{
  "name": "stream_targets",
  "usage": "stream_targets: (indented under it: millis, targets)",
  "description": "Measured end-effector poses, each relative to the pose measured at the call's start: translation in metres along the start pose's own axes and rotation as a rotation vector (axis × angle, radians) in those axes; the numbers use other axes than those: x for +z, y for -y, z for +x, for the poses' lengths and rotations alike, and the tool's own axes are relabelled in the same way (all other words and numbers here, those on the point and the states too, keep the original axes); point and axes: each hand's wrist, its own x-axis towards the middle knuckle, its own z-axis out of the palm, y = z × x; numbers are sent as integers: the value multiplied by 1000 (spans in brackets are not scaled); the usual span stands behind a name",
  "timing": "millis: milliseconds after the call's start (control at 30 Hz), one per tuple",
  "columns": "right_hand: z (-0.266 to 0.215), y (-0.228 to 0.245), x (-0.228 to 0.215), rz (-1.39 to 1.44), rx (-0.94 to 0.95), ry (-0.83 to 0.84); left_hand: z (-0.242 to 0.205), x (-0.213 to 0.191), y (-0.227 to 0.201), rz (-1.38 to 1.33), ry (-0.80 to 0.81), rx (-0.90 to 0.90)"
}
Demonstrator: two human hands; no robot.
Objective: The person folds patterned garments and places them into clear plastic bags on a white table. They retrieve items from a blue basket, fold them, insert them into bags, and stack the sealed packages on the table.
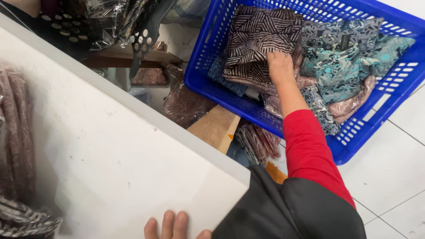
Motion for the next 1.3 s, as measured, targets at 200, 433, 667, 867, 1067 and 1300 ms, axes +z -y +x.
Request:
stream_targets:
  millis: [200, 433, 667, 867, 1067, 1300]
  targets:
    - [22, 25, -131, -6, -96, -99, 37, -37, 2, -574, 131, -257]
    - [9, 87, -352, 23, -170, 1, 60, -64, 13, -657, 141, -262]
    - [-59, 217, -606, -97, -305, 41, 73, -93, 4, -736, -54, -386]
    - [-142, 325, -759, -70, -502, -11, 80, -163, 8, -904, -464, -410]
    - [-172, 385, -816, -76, -494, -131, -34, -238, 54, -842, -581, -489]
    - [-108, 437, -774, 12, -859, -277, -85, -266, 140, -508, -557, -606]
